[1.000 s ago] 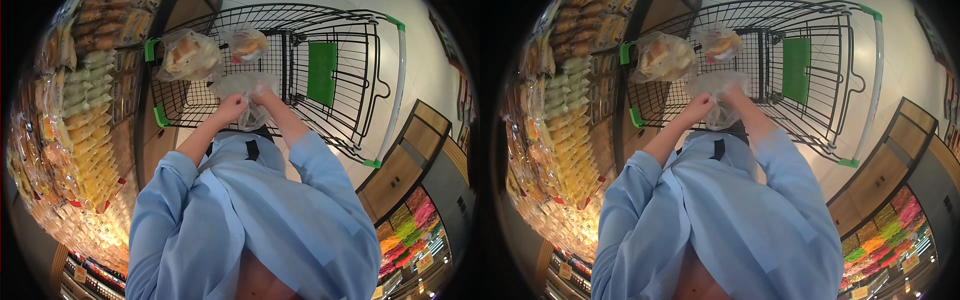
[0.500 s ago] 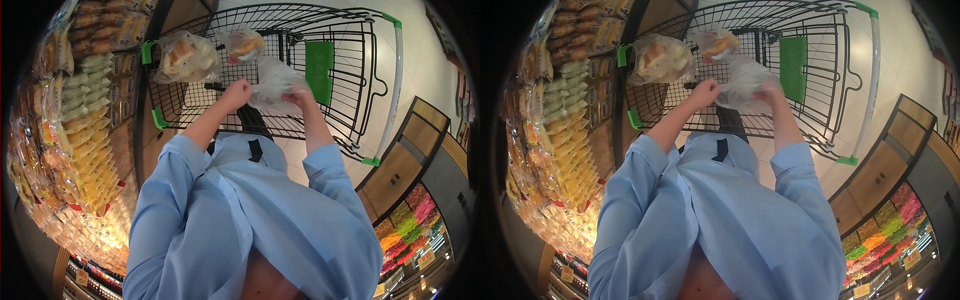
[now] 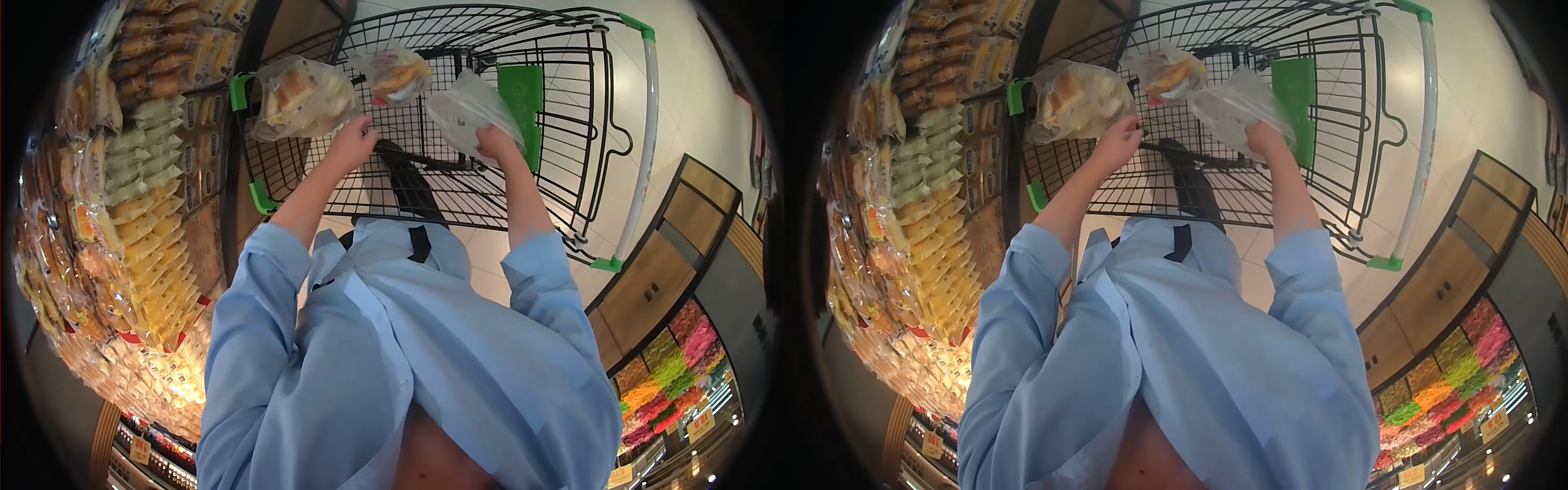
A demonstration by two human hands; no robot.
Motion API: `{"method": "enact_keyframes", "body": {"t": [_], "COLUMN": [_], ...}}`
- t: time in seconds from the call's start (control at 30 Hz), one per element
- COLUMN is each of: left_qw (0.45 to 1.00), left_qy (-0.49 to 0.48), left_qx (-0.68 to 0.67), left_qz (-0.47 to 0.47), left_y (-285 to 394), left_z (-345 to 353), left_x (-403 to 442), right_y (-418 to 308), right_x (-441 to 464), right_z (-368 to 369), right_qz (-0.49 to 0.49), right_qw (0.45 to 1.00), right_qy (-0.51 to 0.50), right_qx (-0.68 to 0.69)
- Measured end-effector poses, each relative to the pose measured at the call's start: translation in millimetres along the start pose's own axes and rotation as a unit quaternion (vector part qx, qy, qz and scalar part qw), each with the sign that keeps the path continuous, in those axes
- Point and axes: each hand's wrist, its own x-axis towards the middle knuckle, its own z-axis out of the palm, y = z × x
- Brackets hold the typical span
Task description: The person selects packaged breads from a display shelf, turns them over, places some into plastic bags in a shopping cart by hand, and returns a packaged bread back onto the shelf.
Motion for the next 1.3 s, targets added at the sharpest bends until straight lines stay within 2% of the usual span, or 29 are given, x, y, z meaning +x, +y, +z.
{"method": "enact_keyframes", "body": {"t": [0.03, 0.07, 0.1, 0.13, 0.2, 0.3, 0.37, 0.4, 0.47, 0.5, 0.6, 0.7, 0.8, 0.83, 0.9, 0.93, 0.97, 1.03, 1.1, 1.23, 1.3], "left_qw": [1.000, 0.999, 0.997, 0.994, 0.994, 0.987, 0.985, 0.989, 0.995, 0.998, 0.999, 0.999, 0.997, 0.995, 0.981, 0.977, 0.961, 0.884, 0.787, 0.681, 0.638], "left_qy": [0.003, -0.005, -0.013, -0.021, -0.020, -0.001, 0.032, 0.009, -0.035, -0.023, 0.029, 0.030, -0.003, -0.080, -0.160, -0.176, -0.187, -0.189, -0.179, -0.158, -0.130], "left_qx": [0.007, -0.006, -0.019, -0.033, -0.076, -0.156, -0.171, -0.144, -0.089, -0.037, -0.042, -0.020, 0.014, 0.065, 0.028, -0.066, -0.187, -0.425, -0.589, -0.714, -0.752], "left_qz": [-0.025, -0.050, -0.075, -0.099, -0.082, -0.031, 0.016, 0.026, 0.042, 0.054, -0.017, -0.022, -0.074, 0.014, 0.103, 0.098, 0.083, 0.047, 0.034, -0.043, -0.099], "left_y": [-9.3, -12.1, -12.5, -9.0, 3.2, 32.8, 69.1, 73.1, 72.6, 51.4, 37.0, 25.7, 31.3, 34.1, 40.6, 39.9, 36.5, 20.5, -1.8, -20.6, -13.7], "left_z": [-7.7, -14.3, -20.6, -26.1, -20.4, 2.9, 11.0, 14.9, 17.7, 30.0, 26.0, 19.1, 31.7, 34.4, 44.5, 48.4, 49.1, 38.8, 15.1, -47.9, -76.1], "left_x": [-5.9, -13.3, -21.3, -28.6, -35.2, -39.5, -43.2, -42.0, -38.1, -26.9, -30.9, -36.4, -37.3, -33.5, -23.5, -20.7, -19.0, -22.5, -32.9, -79.1, -110.9], "right_y": [-9.8, -18.5, -23.6, -25.6, -29.8, -63.7, -91.1, -104.0, -129.4, -137.7, -140.1, -100.2, -77.0, -70.9, -70.1, -69.9, -74.2, -94.4, -113.0, -166.0, -183.4], "right_x": [-7.7, -14.0, -19.6, -24.4, -34.5, -49.4, -57.6, -62.4, -80.0, -90.4, -118.5, -117.1, -127.3, -135.1, -137.9, -138.8, -137.6, -127.6, -104.6, -84.3, -51.7], "right_z": [-8.1, -13.1, -19.0, -28.1, -47.5, -75.6, -76.3, -77.1, -110.4, -131.9, -185.7, -162.1, -149.1, -154.4, -153.3, -152.0, -150.8, -145.8, -124.6, -131.0, -106.4], "right_qz": [0.075, 0.147, 0.214, 0.186, 0.126, 0.092, -0.026, -0.086, -0.128, -0.148, -0.152, -0.159, -0.162, -0.144, -0.147, -0.149, -0.126, -0.084, -0.068, -0.082, -0.097], "right_qw": [0.985, 0.939, 0.866, 0.900, 0.954, 0.924, 0.956, 0.965, 0.958, 0.952, 0.935, 0.838, 0.607, 0.562, 0.559, 0.558, 0.602, 0.684, 0.691, 0.741, 0.819], "right_qy": [0.012, 0.023, 0.033, 0.016, -0.020, -0.122, -0.079, -0.058, -0.106, -0.131, -0.152, -0.144, -0.129, -0.141, -0.147, -0.149, -0.139, -0.118, -0.119, -0.138, -0.128], "right_qx": [0.157, 0.309, 0.451, 0.395, 0.273, 0.350, 0.280, 0.243, 0.235, 0.232, 0.281, 0.501, 0.767, 0.802, 0.802, 0.803, 0.776, 0.715, 0.710, 0.652, 0.551]}}
